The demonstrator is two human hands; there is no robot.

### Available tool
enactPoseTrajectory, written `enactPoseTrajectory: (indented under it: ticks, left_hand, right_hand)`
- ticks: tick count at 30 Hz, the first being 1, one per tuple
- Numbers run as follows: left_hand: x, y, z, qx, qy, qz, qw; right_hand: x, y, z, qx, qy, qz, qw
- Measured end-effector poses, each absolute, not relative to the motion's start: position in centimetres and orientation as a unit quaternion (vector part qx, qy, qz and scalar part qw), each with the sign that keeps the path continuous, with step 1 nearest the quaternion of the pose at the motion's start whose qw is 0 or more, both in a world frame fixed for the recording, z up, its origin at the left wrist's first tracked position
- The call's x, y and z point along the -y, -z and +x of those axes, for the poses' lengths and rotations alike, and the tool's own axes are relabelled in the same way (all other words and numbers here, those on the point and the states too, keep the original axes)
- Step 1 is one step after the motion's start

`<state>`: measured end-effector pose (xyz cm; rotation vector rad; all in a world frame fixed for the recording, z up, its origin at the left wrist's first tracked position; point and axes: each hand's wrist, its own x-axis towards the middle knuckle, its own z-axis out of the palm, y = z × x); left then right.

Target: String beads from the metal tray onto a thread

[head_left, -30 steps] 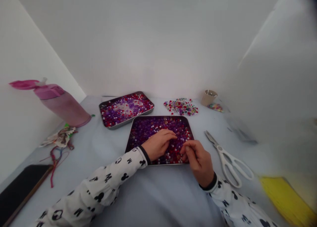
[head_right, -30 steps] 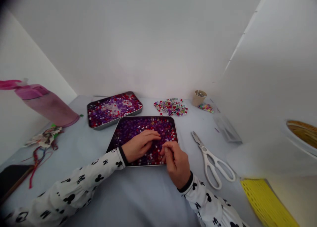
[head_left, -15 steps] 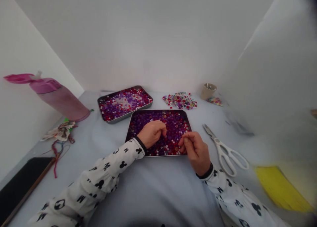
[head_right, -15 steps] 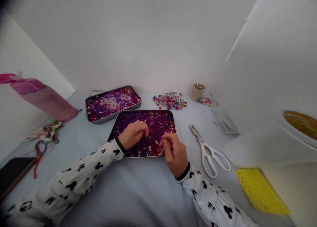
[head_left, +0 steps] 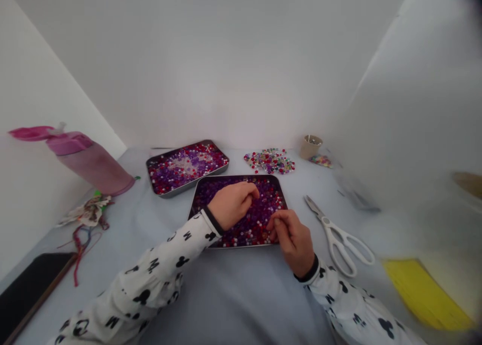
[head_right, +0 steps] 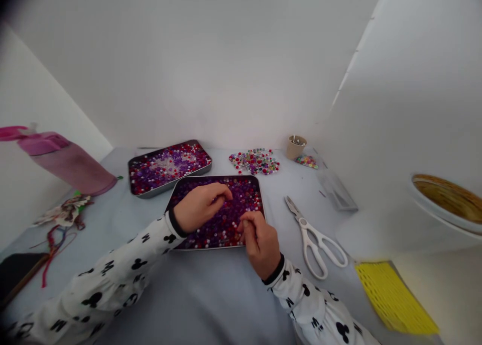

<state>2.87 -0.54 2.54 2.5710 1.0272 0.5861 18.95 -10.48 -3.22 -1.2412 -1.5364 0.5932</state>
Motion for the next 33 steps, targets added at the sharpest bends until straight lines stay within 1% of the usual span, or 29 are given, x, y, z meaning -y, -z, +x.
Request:
enactPoseTrajectory:
  ticks: [4,8,12,15,17,19,21,22,26,28,30,33]
  left_hand:
    - [-0.6,-1.0,4.8,-0.377,-0.193,0.892,0.155]
    - [-1.8,0.2,6.2,-0.353,-0.208,0.899,0.153]
    - [-2.4,1.1,7.0,-0.301,-0.174,0.927,0.144]
    - [-2.5,1.4,7.2,-0.302,-0.152,0.932,0.129]
    - [-2.3,1.1,7.1,-0.304,-0.151,0.932,0.123]
    - [-1.9,0.5,6.8,-0.31,-0.171,0.925,0.141]
    - [-1.1,-0.2,6.2,-0.332,-0.209,0.896,0.207]
    - [-0.7,-0.6,5.8,-0.349,-0.232,0.87,0.261]
    - [1.5,-0.9,3.9,-0.381,-0.303,0.7,0.522]
    - [2.4,-0.4,3.0,-0.368,-0.316,0.61,0.626]
    - [3.2,0.1,2.5,-0.361,-0.312,0.535,0.697]
    - [3.7,0.8,2.2,-0.36,-0.291,0.464,0.755]
  right_hand:
    - [10.4,3.5,19.0,0.673,-0.198,-0.514,0.494]
    - [10.2,3.5,19.0,0.693,-0.156,-0.504,0.491]
    - [10.1,3.3,18.9,0.704,-0.156,-0.491,0.488]
    - [10.1,3.3,18.9,0.709,-0.163,-0.489,0.482]
    - [10.1,3.3,18.9,0.709,-0.164,-0.487,0.482]
    - [10.0,3.3,18.9,0.71,-0.162,-0.482,0.486]
    - [10.0,3.2,18.9,0.711,-0.159,-0.476,0.493]
    - [9.9,3.2,18.9,0.711,-0.158,-0.472,0.496]
    - [9.8,3.2,18.8,0.708,-0.155,-0.467,0.506]
    - [9.8,3.3,18.8,0.697,-0.149,-0.478,0.513]
    - [9.8,3.4,18.7,0.685,-0.144,-0.492,0.517]
    - [9.8,3.4,18.6,0.685,-0.141,-0.498,0.513]
